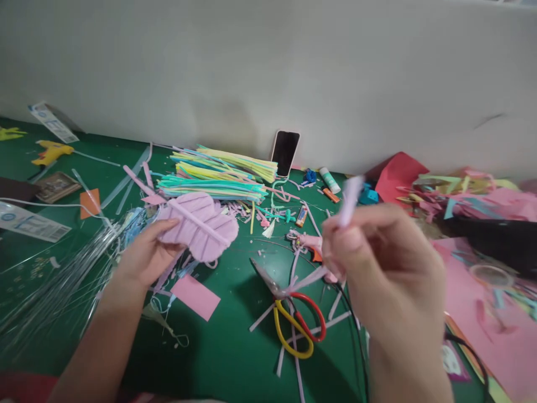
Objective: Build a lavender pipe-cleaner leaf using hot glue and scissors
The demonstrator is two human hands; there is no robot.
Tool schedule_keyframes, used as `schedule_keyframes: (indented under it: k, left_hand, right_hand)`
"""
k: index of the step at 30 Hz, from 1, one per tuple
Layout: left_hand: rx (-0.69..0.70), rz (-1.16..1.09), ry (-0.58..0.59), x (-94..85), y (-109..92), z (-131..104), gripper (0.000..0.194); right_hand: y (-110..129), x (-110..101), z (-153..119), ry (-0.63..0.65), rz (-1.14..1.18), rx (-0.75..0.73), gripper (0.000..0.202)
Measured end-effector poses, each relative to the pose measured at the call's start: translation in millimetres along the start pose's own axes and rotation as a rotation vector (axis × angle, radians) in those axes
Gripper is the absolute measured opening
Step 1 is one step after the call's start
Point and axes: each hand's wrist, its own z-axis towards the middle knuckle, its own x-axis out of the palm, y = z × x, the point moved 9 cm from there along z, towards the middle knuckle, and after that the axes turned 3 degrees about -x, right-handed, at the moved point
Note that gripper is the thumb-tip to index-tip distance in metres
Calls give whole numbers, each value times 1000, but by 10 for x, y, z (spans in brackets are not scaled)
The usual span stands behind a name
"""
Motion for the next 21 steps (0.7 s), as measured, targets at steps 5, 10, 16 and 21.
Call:
schedule_keyframes:
  k: [5, 10, 16, 21]
  left_hand:
    - [-97, 37, 135, 248, 283, 68, 19]
    - [-208, 170, 177, 246, 566, 112, 19]
    - [-197, -3, 46, -127, 704, -165, 25]
    - [-116, -103, -1, -219, 746, -488, 38]
  right_hand:
    - [277, 416, -444, 540, -431, -290, 12]
    - [-11, 545, -773, 631, -430, -272, 11]
    - [-163, 612, -1069, 620, -361, -273, 20]
    - [-137, 649, -1019, 586, -284, -258, 19]
